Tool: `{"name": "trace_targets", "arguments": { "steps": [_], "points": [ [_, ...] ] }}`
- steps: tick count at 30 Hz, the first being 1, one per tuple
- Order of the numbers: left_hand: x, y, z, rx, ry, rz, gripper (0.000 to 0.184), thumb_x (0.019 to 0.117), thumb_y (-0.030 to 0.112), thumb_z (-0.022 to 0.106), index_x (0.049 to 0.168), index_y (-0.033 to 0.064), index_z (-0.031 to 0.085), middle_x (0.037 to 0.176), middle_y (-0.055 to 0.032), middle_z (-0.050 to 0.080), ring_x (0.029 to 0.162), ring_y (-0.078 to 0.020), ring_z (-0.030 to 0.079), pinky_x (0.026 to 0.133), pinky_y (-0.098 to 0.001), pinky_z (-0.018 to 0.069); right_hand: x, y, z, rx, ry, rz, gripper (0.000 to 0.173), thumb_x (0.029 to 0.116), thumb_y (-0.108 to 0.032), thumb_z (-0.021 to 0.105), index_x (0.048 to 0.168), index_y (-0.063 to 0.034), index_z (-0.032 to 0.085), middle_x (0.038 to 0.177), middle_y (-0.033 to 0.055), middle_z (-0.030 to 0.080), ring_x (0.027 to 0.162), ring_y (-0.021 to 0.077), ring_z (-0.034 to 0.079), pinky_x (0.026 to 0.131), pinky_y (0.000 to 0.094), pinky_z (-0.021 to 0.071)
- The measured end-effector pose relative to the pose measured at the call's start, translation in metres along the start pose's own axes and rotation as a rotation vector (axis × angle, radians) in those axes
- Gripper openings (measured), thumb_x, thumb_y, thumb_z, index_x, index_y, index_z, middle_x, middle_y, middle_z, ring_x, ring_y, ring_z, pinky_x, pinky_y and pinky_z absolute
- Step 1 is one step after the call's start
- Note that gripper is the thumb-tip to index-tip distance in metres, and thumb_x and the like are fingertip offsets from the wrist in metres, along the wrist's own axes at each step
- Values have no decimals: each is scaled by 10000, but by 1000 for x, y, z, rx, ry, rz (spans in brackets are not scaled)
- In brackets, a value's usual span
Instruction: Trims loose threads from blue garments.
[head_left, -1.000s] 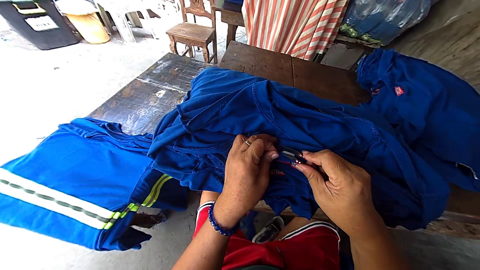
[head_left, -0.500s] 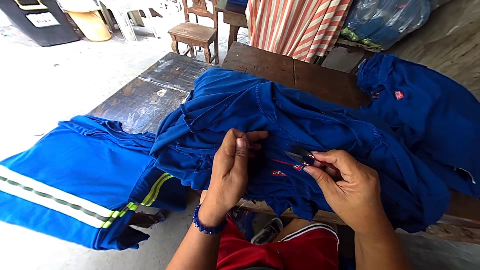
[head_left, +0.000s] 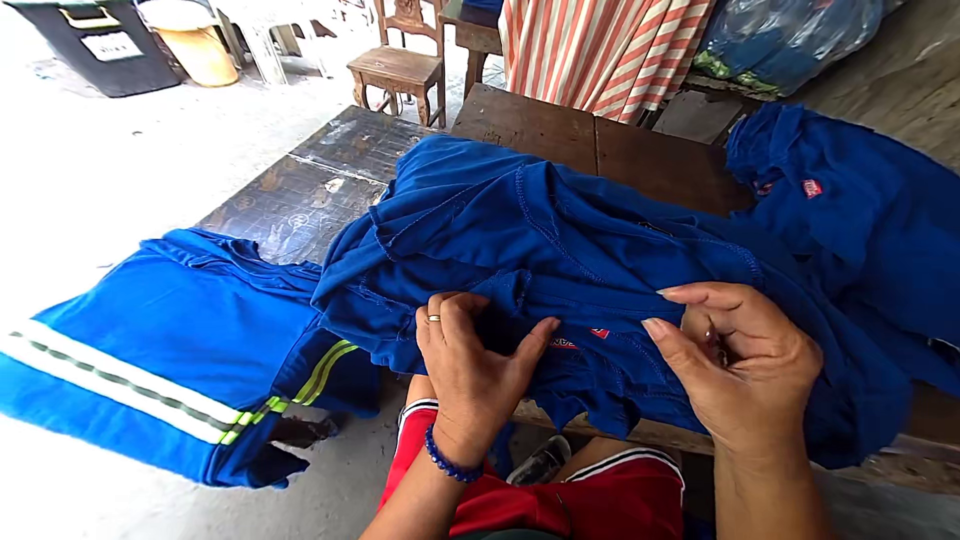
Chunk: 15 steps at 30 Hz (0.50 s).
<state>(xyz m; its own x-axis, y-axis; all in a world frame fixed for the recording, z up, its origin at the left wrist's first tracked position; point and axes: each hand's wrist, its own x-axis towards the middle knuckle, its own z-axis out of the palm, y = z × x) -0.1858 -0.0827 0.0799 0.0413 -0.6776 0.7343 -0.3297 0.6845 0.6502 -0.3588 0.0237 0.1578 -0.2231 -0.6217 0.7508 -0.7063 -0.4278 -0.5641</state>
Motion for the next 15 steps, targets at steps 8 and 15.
{"name": "trace_targets", "arguments": {
  "steps": [8, 15],
  "points": [
    [11, 4, -3, -63, -5, -105, 102, 864, 187, 635, 841, 98, 680, 834, -14, 581, 850, -144, 545, 793, -345, 399, 5, -2, 14, -522, -88, -47, 197, 864, -126, 696, 1021, -44, 782, 1101, 158, 629, 818, 118, 607, 658, 219, 508],
    [6, 21, -23, -830, 36, -442, 164, 1020, -20, 421, 1025, 104, 528, 695, 93, 635, 589, 7, 618, 570, -169, 544, -17, -23, 9, -302, -88, -241, 71, 976, -90, 632, 950, -26, 649, 930, 66, 644, 882, 12, 617, 770, 90, 494]
  ]
}}
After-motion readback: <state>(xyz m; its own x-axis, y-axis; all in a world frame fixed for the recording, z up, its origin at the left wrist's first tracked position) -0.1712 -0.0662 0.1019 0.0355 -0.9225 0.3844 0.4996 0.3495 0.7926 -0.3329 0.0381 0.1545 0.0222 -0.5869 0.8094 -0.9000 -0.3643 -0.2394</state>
